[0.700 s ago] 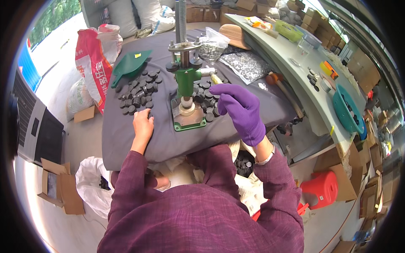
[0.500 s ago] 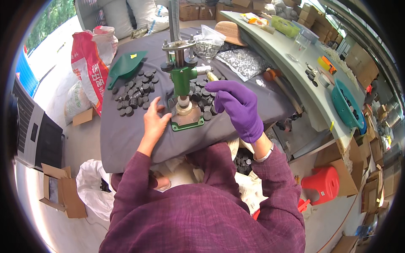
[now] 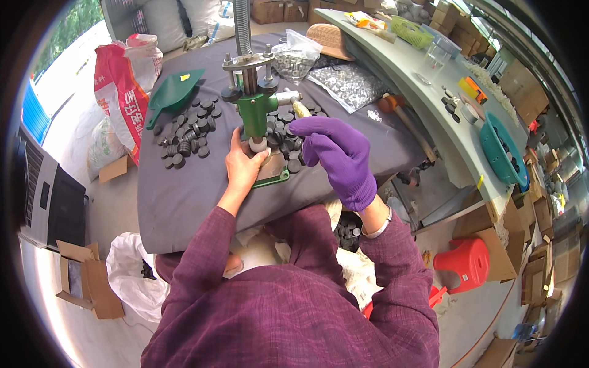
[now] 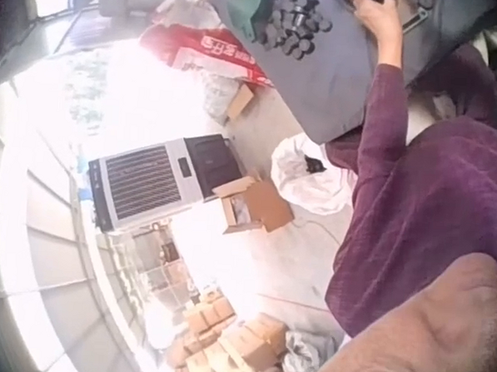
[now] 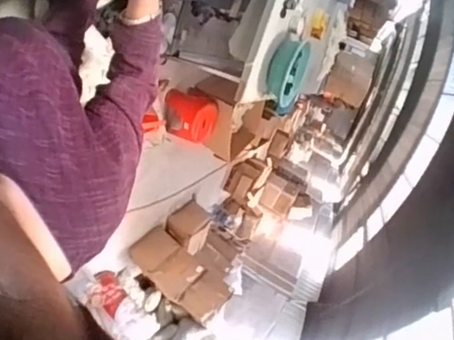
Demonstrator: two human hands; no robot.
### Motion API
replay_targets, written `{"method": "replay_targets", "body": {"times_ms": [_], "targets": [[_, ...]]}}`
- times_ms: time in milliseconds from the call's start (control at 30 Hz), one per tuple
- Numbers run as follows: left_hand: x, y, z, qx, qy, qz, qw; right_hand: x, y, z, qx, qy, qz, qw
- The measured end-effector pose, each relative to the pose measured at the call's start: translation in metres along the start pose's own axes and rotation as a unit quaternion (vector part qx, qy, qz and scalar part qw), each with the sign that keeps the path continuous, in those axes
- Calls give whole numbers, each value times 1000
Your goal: The person takes circular discs from a bag and the table, positions them into a manual press, pulls down the lever to press them, and sets the discs onto the table.
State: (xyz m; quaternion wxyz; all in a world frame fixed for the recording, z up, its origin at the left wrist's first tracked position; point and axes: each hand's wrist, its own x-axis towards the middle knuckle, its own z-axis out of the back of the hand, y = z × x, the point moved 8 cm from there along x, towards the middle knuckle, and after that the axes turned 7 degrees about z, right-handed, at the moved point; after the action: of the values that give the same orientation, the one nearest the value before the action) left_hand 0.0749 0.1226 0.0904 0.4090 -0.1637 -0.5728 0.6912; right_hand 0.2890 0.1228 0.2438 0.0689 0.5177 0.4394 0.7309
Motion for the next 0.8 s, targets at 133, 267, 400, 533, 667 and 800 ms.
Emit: {"method": "replay_targets", "body": {"times_ms": [133,267,400,533,667,800], "targets": [[4,8,1,-10,15,4,1000,3,-1,-3,5,7,13,1000],[2,-2,2,-60,65,-1,996,-32,-14,-6,-170,48,156,972],[7,18,24,-37,59,-14,997,-33,-14,-13,-162,83,209,961],[18,28,108,212,-145,-170,951,-32,-10,-17,-158,80,173,969],[44,88,196,325,-268,-53,905,-30,-7,-20,-141,75,134,978],[56,114,175,358,-19,108,927,-25,-7,-11,-108,46,63,991]]}}
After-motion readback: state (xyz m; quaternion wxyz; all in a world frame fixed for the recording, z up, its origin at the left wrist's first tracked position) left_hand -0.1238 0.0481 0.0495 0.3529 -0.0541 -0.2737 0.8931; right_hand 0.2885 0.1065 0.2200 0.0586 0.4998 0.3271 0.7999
